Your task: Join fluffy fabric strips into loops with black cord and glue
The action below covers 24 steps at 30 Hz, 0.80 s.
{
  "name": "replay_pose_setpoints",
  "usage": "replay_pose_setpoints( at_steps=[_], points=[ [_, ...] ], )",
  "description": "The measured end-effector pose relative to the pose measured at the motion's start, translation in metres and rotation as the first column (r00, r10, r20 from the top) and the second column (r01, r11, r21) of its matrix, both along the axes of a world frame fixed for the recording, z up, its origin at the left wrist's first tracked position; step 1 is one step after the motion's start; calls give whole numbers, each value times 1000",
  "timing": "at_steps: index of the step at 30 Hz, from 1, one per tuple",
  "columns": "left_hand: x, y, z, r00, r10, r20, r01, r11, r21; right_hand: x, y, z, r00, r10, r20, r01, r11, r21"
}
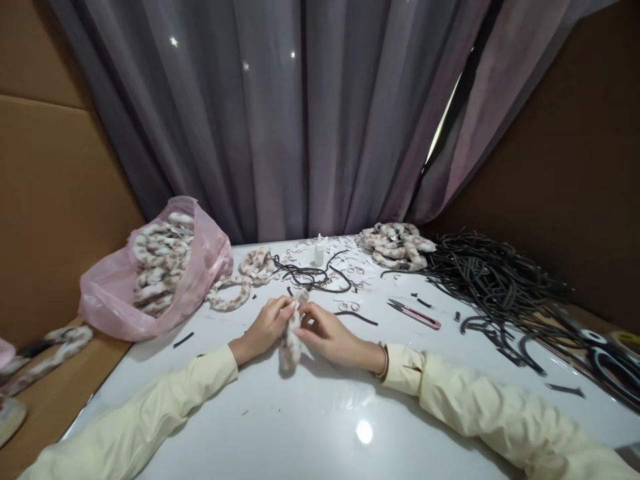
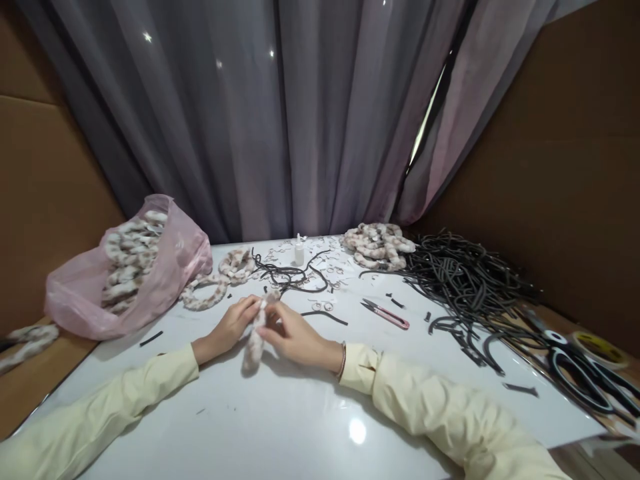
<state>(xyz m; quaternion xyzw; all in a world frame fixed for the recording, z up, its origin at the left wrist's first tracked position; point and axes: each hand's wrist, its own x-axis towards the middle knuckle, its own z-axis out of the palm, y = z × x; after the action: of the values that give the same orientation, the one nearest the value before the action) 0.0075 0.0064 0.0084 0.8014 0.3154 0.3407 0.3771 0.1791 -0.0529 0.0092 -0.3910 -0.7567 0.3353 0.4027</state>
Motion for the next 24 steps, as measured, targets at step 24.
replay_pose_setpoints(
  at_steps=[24],
  points=[
    [-6, 35, -4, 816, 191, 545, 334, 614, -715, 15, 3, 29, 606, -50, 794, 30, 999, 40]
  ],
)
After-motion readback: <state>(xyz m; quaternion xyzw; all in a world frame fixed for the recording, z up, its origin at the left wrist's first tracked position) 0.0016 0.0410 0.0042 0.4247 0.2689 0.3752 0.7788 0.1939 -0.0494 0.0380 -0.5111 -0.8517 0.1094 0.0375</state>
